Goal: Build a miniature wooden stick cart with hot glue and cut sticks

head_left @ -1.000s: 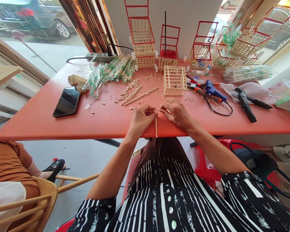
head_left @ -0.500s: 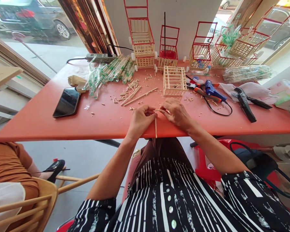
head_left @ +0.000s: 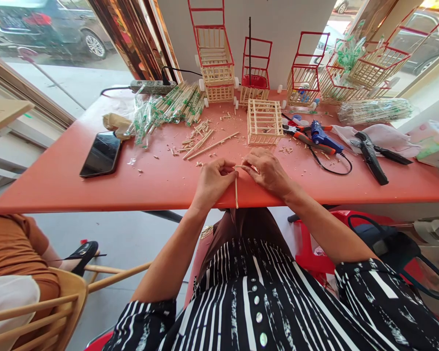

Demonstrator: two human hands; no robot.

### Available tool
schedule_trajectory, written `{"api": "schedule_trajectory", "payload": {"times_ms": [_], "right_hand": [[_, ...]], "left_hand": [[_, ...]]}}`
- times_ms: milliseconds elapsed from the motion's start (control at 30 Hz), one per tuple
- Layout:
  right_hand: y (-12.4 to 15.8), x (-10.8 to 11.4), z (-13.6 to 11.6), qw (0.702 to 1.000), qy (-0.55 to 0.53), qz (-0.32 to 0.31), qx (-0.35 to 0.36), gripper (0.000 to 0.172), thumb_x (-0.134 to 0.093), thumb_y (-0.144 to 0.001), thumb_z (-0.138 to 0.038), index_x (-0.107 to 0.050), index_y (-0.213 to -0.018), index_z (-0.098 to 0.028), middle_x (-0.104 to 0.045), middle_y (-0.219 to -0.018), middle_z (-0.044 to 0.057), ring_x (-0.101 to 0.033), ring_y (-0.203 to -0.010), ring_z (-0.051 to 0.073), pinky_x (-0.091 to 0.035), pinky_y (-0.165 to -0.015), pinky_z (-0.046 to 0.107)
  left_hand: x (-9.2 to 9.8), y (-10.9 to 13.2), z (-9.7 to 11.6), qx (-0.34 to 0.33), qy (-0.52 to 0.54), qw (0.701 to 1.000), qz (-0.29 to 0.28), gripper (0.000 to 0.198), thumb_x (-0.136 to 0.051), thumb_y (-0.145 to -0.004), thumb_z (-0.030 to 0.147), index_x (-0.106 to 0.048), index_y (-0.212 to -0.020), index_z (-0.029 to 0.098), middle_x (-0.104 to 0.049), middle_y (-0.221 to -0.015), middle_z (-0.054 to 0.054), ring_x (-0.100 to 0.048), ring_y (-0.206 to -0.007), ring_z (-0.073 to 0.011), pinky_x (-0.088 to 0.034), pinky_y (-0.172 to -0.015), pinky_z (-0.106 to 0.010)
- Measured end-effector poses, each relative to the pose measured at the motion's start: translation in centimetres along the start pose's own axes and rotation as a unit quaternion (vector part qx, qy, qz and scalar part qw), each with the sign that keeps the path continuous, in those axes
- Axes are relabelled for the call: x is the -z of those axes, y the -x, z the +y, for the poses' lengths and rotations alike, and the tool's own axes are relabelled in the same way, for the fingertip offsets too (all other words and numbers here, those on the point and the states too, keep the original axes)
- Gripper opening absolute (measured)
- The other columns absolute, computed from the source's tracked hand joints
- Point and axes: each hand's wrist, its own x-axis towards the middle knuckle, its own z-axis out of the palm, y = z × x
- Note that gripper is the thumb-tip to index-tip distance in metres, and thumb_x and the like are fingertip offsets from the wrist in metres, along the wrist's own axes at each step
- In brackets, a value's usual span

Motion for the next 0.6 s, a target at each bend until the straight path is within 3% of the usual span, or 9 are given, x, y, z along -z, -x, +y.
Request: {"api": "schedule_trajectory", "payload": {"times_ms": [600], "right_hand": [[0.06,0.02,-0.01,1.0,-0.008,-0.001,-0.011,0.014,-0.062,-0.105,-0.025,-0.071,-0.095,-0.02,-0.07,-0.1,0.011,-0.058,-0.099,0.027,-0.042,-0.092,0.038]], "left_hand": [[0.14,0.14,0.29,-0.001,-0.037,0.999,-0.006,0.02,-0.076,-0.072,0.014,-0.077,-0.091,0.017,-0.079,-0.078,-0.001,-0.077,-0.08,-0.0195,-0.056,-0.078,-0.03]]}}
